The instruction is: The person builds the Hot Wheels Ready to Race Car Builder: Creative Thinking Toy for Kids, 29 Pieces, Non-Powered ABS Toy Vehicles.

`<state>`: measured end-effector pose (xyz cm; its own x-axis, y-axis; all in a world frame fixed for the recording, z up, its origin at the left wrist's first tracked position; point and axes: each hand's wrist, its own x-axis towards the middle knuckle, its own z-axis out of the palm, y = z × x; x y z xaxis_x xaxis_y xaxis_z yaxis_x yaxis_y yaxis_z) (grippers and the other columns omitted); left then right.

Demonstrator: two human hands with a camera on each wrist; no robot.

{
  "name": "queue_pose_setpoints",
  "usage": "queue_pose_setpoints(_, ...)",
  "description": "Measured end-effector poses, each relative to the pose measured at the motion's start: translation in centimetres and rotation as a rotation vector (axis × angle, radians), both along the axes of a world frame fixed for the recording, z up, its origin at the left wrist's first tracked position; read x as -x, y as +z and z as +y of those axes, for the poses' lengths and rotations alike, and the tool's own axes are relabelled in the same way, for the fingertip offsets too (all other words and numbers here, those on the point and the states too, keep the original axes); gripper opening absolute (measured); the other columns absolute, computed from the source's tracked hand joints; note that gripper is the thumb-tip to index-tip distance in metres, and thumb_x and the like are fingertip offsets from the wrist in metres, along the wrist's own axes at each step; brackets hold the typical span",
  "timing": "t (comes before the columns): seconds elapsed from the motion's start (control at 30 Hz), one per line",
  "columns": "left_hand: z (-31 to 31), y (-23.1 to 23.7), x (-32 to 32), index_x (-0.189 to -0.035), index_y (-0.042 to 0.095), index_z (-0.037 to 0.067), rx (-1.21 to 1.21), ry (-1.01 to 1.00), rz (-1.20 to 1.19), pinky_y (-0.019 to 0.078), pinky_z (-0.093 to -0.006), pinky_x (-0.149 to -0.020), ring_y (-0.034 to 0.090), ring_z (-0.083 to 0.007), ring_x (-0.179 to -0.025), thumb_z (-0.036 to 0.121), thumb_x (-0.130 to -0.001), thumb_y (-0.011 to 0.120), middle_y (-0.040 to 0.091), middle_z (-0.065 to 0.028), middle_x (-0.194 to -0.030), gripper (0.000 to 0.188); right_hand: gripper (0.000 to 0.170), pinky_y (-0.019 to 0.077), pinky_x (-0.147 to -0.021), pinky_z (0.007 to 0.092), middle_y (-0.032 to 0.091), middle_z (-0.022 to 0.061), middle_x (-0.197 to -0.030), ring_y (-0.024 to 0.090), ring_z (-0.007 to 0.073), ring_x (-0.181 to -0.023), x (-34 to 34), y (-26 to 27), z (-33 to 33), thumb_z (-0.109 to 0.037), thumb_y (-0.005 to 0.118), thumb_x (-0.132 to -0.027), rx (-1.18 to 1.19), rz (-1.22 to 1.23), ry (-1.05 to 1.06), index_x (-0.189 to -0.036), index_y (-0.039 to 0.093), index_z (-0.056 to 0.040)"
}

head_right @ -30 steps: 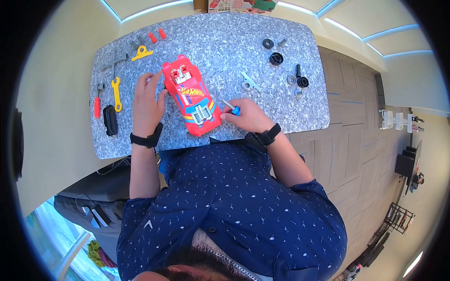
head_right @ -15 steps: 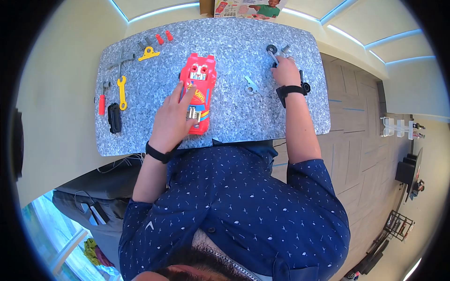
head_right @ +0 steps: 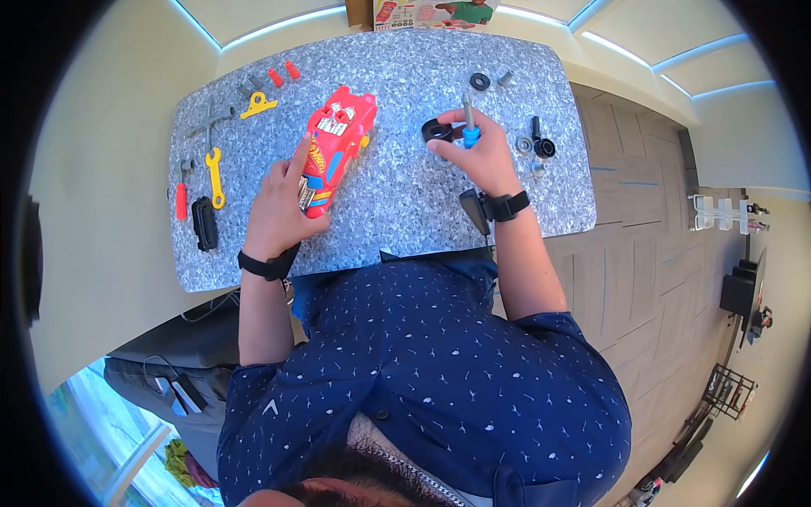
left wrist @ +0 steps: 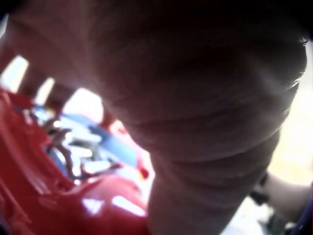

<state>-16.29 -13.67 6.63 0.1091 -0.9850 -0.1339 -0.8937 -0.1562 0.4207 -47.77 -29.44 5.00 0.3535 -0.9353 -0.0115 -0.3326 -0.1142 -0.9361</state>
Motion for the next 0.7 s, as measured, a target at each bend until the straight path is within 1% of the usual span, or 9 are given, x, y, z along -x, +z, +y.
queue_pose_setpoints(0.03,0.0,0.7,-0.3,-0.178,0.025,0.026,-0.028,-0.005,0.117,0.0556,-0.0539,-0.11,0.063,-0.0458,-0.134,0.035,-0.073,0.095,0.059,-0.0247,-0.149,0.127,0.055,0.0569,-0.088,0.0316,0.078,0.0037,-0.117,0.07,0.0129,-0.098,-0.6,0.0,0.5,-0.012,0.097,-0.08,0.027,-0.045,0.011,-0.131,0.078,-0.0044)
queue_pose_setpoints(0.07,-0.1,1.1,-0.6,-0.179,0.025,0.024,-0.057,-0.01,0.235,0.0543,-0.0529,-0.113,0.063,-0.0456,-0.136,0.035,-0.074,0.094,0.058,-0.025,-0.152,0.126,0.057,0.0567,-0.095,0.034,0.077,0.0047,-0.127,0.069,0.015,-0.106,-1.2,-0.2,0.7,-0.013,0.098,-0.078,0.005,-0.138,0.059,-0.132,0.078,-0.0065)
queue_pose_setpoints(0.17,-0.1,-1.0,-1.8,-0.178,0.026,0.015,0.121,-0.173,0.463,0.0443,-0.0481,-0.124,0.055,-0.04,-0.15,0.036,-0.08,0.092,0.05,-0.0251,-0.166,0.12,0.061,0.0551,-0.09,0.0292,0.074,0.0052,-0.131,0.067,0.0116,-0.109,-3.1,-0.9,1.1,-0.007,0.094,-0.082,0.194,-0.14,0.176,-0.14,0.075,-0.0074)
queue_pose_setpoints(0.2,-0.2,-1.6,-2.0,-0.178,0.026,0.013,0.082,-0.174,0.559,0.0407,-0.0471,-0.127,0.051,-0.0383,-0.153,0.036,-0.082,0.091,0.047,-0.0246,-0.169,0.118,0.061,0.0513,-0.105,0.0344,0.073,0.0058,-0.135,0.067,0.0154,-0.116,-3.1,-0.4,1.3,-0.005,0.094,-0.08,0.193,-0.071,0.182,-0.138,0.075,-0.0064)
queue_pose_setpoints(0.27,-0.6,-1.9,-2.0,-0.178,0.027,0.01,0.005,-0.177,0.749,0.0334,-0.0451,-0.131,0.044,-0.0348,-0.16,0.037,-0.087,0.088,0.04,-0.0234,-0.175,0.113,0.059,0.0528,-0.104,0.0361,0.074,0.0066,-0.131,0.069,0.0186,-0.114,-4.3,-0.8,1.5,-0.009,0.096,-0.078,0.201,-0.159,0.183,-0.134,0.077,-0.0089)
queue_pose_setpoints(0.3,-0.5,-1.9,-2.0,-0.178,0.026,0.01,-0.008,-0.193,0.772,0.0319,-0.045,-0.132,0.042,-0.0335,-0.161,0.036,-0.088,0.087,0.04,-0.0227,-0.176,0.111,0.058,0.0536,-0.103,0.0369,0.074,0.007,-0.129,0.069,0.0202,-0.113,-4.7,-0.9,1.5,-0.011,0.098,-0.078,0.207,-0.203,0.184,-0.132,0.078,-0.0101)
queue_pose_setpoints(0.5,-0.8,-3.4,-2.2,-0.178,0.025,0.008,-0.028,-0.222,0.983,0.0246,-0.0443,-0.135,0.035,-0.0304,-0.165,0.04,-0.093,0.08,0.036,-0.0196,-0.178,0.106,0.06,0.0533,-0.103,0.0398,0.069,0.0084,-0.132,0.067,0.0243,-0.113,-5.7,-1.2,1.8,-0.013,0.1,-0.074,0.351,-0.087,0.197,-0.129,0.078,-0.0102)
queue_pose_setpoints(0.6,-1.1,-3.9,-2.5,-0.178,0.025,0.008,-0.048,-0.207,1.048,0.0237,-0.044,-0.135,0.034,-0.0295,-0.165,0.044,-0.093,0.077,0.035,-0.0191,-0.179,0.106,0.06,0.0536,-0.1,0.0387,0.068,0.0083,-0.129,0.066,0.0249,-0.113,-5.7,-2.4,1.6,-0.014,0.1,-0.073,0.423,0.023,0.176,-0.129,0.078,-0.01)
queue_pose_setpoints(0.7,-1.1,-4.8,-3.0,-0.178,0.027,0.007,-0.056,-0.179,1.11,0.025,-0.044,-0.134,0.036,-0.0291,-0.164,0.046,-0.092,0.076,0.037,-0.0191,-0.177,0.106,0.053,0.0548,-0.094,0.0368,0.068,0.009,-0.128,0.068,0.0225,-0.104,-6.1,-1.4,2.5,-0.014,0.098,-0.077,0.398,-0.043,0.137,-0.126,0.079,-0.0091)
